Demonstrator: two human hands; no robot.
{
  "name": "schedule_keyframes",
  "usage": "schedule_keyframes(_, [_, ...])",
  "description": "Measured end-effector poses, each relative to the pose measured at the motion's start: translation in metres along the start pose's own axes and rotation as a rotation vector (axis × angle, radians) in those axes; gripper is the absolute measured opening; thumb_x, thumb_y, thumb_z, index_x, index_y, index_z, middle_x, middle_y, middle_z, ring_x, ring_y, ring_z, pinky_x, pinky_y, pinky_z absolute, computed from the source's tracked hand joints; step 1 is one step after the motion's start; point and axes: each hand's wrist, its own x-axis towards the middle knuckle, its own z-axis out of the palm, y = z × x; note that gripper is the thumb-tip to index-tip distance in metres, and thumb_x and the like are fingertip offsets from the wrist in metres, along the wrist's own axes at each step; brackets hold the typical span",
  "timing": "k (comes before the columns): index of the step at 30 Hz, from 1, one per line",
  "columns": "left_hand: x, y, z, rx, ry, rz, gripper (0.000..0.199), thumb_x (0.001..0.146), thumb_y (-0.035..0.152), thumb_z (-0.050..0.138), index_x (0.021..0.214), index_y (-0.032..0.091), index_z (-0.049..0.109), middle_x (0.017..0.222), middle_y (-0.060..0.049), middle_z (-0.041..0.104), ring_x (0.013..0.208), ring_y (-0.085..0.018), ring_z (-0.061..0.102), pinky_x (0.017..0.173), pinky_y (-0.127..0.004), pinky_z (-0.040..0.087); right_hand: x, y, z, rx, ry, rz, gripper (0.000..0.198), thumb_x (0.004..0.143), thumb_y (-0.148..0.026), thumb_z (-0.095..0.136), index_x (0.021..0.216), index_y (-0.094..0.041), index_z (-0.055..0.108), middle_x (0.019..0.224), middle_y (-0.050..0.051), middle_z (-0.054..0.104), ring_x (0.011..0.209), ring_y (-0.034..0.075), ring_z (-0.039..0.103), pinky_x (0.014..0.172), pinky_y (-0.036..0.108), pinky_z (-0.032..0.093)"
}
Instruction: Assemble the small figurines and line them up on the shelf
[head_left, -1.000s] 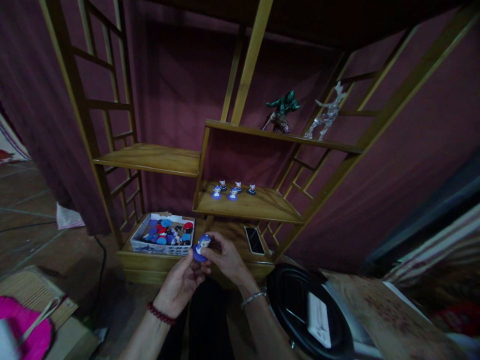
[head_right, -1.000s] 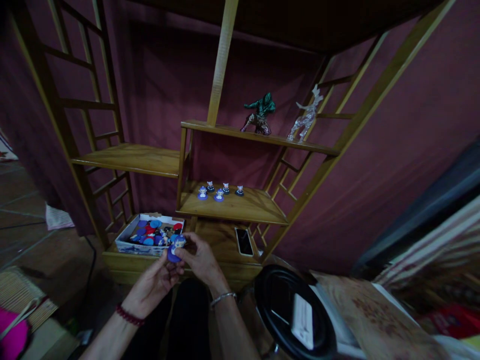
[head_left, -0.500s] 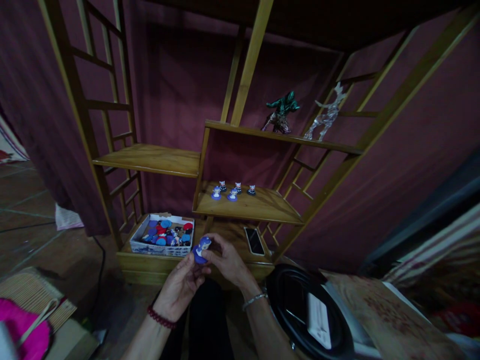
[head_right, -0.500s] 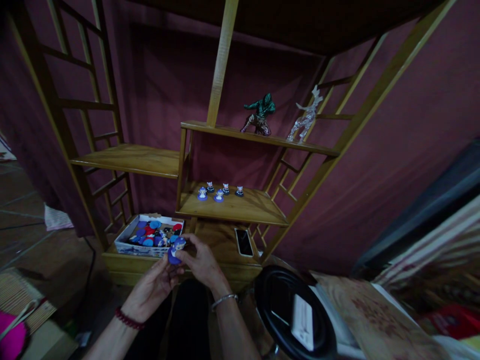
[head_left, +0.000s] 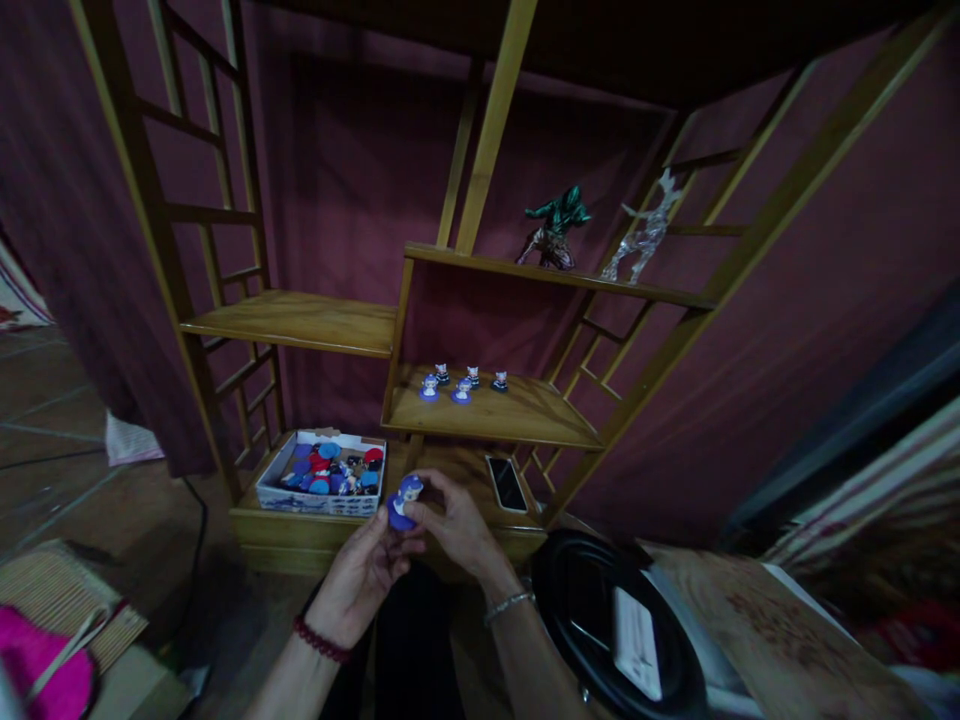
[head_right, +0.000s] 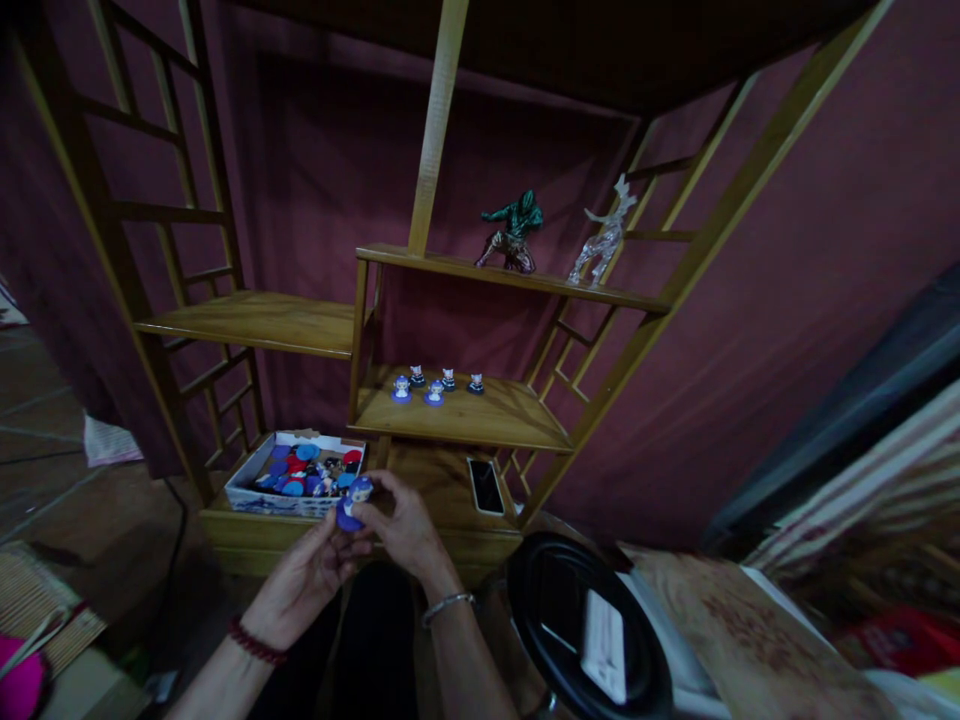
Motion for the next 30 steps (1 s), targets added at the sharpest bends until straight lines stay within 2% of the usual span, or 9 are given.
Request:
schedule_keyframes(5, [-0.0025,-0.0002,0.0019,-0.01,0.003,-0.015,0.027,0.075,0.037,0.056,0.09,0.015,0.061,0.085,-0.008,0.065,0.073,-0.016,0.06,0.058,-0.023,0.039,0.0001,0.0015,-0.0005,-0.009,0.008,0.003,0.028,0.069,-0.029,0.062,0.093,-0.018,0.056,0.088,0.001,0.061,0.083,0.016,0.056,0.078,0.029,0.044])
schedule_keyframes(12, [-0.0011,-0.0016,0.002,-0.071,0.019,0.037,0.021,0.072,0.029,0.061,0.088,0.016,0.062,0.084,-0.006,0.063,0.075,-0.016,0.06,0.059,-0.023,0.041,0.0004,0.003,0.0007,0.047,0.027,0.028,0.027,0.068,-0.03,0.063,0.092,-0.018,0.056,0.087,0.002,0.062,0.081,0.016,0.057,0.075,0.029,0.046])
schedule_keyframes(19, [-0.0007,-0.0011,0.0017,-0.138,0.037,0.057,0.015,0.07,0.02,0.063,0.085,0.015,0.063,0.088,-0.005,0.064,0.082,-0.016,0.06,0.07,-0.024,0.046,-0.0004,0.0048,0.0017,0.066,0.03,0.05,0.028,0.067,-0.031,0.064,0.091,-0.018,0.057,0.086,0.001,0.062,0.081,0.016,0.057,0.073,0.028,0.047])
schedule_keyframes(25, [-0.0017,-0.0017,0.0014,-0.214,0.105,0.086,0.01,0.07,0.008,0.06,0.079,0.013,0.062,0.085,-0.004,0.065,0.079,-0.014,0.061,0.074,-0.024,0.048,-0.0005,0.0083,0.0029,0.055,0.012,0.07,0.028,0.068,-0.031,0.063,0.092,-0.019,0.055,0.087,0.002,0.061,0.082,0.016,0.056,0.068,0.027,0.048])
schedule_keyframes(30, [-0.0012,-0.0003,0.0061,-0.238,0.148,0.09,0.011,0.072,0.004,0.057,0.078,0.012,0.061,0.084,-0.005,0.065,0.076,-0.012,0.061,0.072,-0.024,0.05,0.0,0.0049,0.0019,0.036,-0.006,0.036,0.026,0.069,-0.032,0.062,0.09,-0.018,0.055,0.086,0.001,0.061,0.082,0.015,0.056,0.076,0.028,0.046])
